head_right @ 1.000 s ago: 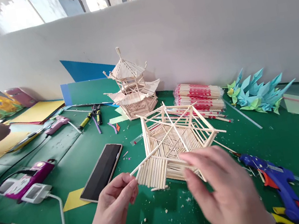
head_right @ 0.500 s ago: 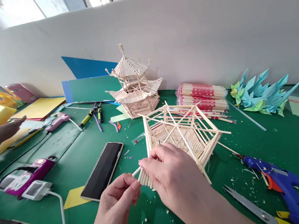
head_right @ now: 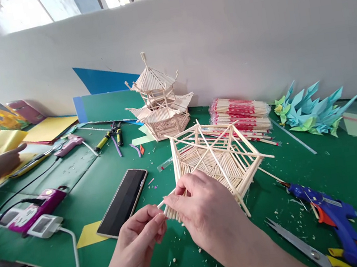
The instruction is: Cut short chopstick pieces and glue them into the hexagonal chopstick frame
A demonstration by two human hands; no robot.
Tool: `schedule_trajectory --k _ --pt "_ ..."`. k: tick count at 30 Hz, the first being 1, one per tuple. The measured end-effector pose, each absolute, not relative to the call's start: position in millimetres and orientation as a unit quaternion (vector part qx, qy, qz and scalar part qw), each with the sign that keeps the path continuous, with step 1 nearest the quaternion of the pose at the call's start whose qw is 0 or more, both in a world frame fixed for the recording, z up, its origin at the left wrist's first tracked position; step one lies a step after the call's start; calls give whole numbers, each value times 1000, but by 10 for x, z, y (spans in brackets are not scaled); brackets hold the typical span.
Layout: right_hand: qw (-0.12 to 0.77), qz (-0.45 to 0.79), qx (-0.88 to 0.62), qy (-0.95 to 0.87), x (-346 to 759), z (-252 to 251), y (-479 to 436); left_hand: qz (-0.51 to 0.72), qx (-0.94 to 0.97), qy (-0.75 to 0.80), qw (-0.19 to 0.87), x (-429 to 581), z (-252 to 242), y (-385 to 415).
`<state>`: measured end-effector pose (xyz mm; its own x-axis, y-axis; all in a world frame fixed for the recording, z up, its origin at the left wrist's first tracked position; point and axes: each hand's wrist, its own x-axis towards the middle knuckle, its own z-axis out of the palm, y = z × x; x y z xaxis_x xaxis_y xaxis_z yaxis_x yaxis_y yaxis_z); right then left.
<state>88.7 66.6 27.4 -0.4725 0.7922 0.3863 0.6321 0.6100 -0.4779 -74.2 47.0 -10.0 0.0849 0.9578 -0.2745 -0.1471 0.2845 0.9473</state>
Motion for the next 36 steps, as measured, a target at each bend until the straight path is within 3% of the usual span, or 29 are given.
schedule_trajectory --k 36 --pt "285 137 -424 -849 882 290 669 473 364 537 597 -674 -14 433"
